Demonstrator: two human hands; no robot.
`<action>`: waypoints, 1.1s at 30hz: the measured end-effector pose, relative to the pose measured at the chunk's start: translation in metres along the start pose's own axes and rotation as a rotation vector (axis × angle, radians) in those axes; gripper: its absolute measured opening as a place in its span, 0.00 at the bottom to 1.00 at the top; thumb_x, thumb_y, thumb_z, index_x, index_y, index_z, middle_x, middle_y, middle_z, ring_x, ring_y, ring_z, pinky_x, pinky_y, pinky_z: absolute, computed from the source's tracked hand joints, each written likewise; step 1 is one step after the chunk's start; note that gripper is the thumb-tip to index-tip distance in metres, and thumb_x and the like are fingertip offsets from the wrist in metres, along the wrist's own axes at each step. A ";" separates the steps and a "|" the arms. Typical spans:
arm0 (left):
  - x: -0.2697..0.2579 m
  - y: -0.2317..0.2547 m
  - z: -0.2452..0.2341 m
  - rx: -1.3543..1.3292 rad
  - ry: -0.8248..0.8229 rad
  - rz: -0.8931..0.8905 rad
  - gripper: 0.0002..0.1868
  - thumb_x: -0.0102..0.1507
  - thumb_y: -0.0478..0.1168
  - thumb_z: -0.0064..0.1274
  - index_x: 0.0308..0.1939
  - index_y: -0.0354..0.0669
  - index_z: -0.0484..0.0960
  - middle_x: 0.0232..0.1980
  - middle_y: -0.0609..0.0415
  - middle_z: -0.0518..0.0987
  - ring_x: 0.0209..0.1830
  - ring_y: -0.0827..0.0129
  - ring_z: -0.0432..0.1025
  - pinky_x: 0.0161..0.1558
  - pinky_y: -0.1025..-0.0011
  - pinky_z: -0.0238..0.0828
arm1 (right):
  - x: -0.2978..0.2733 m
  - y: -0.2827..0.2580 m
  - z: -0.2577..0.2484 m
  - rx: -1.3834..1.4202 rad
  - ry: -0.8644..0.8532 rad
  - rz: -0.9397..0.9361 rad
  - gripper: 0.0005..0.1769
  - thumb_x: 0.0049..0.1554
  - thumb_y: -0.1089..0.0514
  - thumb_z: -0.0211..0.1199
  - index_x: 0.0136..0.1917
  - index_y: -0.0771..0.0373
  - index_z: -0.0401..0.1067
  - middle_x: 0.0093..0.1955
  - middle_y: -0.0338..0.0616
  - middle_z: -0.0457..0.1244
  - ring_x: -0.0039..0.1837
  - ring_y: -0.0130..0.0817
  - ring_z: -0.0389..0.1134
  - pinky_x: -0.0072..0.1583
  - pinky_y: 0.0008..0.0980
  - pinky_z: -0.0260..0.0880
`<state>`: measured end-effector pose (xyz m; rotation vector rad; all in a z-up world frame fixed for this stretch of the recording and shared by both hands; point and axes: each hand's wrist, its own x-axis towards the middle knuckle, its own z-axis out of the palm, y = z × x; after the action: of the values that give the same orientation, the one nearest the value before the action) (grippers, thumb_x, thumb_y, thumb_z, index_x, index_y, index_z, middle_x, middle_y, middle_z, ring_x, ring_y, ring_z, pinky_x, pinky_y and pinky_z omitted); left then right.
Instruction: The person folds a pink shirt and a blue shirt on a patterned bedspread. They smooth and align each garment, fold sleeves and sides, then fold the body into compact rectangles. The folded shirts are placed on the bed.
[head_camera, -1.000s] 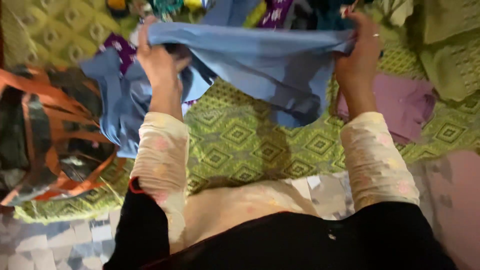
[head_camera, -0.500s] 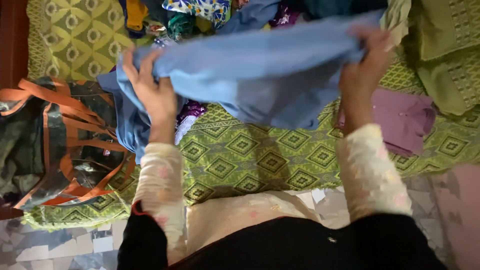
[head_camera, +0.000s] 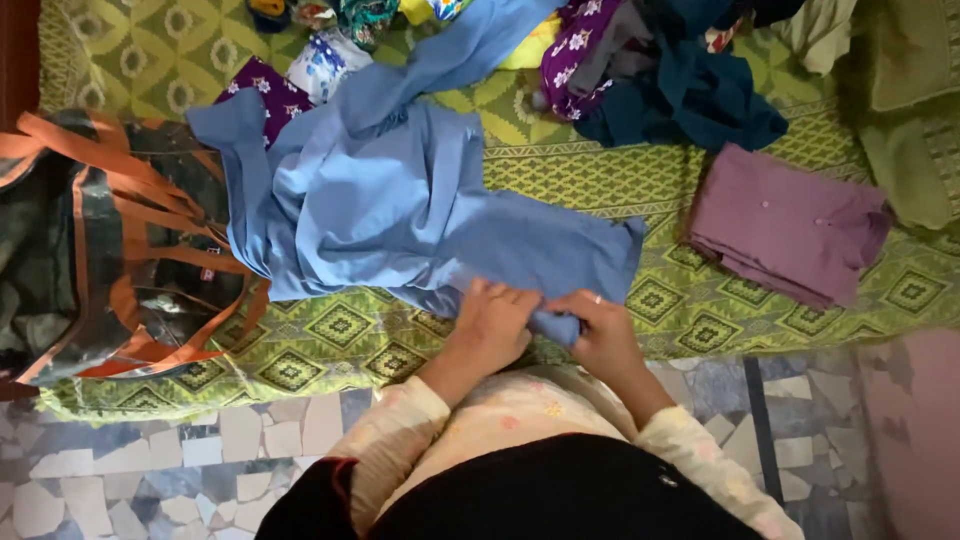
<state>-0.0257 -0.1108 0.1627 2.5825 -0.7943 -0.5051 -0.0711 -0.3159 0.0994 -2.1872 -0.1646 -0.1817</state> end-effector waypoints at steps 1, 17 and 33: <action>0.000 -0.009 0.022 -0.078 0.094 0.078 0.30 0.53 0.46 0.65 0.58 0.45 0.78 0.54 0.47 0.81 0.57 0.53 0.73 0.58 0.51 0.64 | -0.009 0.014 0.000 0.077 -0.041 -0.059 0.26 0.43 0.76 0.60 0.53 0.58 0.79 0.53 0.46 0.72 0.52 0.36 0.75 0.53 0.32 0.74; -0.045 0.018 -0.008 -0.878 -0.291 0.222 0.12 0.59 0.43 0.57 0.38 0.36 0.83 0.27 0.51 0.80 0.25 0.70 0.73 0.33 0.69 0.71 | 0.031 0.210 0.082 1.256 -0.249 1.066 0.52 0.47 0.32 0.70 0.74 0.65 0.60 0.73 0.53 0.60 0.72 0.48 0.63 0.74 0.49 0.63; 0.082 -0.021 0.157 -0.420 0.035 -0.433 0.18 0.56 0.44 0.57 0.51 0.54 0.84 0.41 0.46 0.83 0.43 0.48 0.77 0.42 0.51 0.74 | 0.123 0.256 -0.107 -0.494 0.198 0.371 0.11 0.54 0.58 0.74 0.51 0.60 0.82 0.46 0.51 0.71 0.46 0.47 0.70 0.45 0.43 0.68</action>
<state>-0.0226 -0.1839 -0.0003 2.3462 -0.0868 -0.6658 0.0897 -0.5446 -0.0182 -2.6208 0.4393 -0.2460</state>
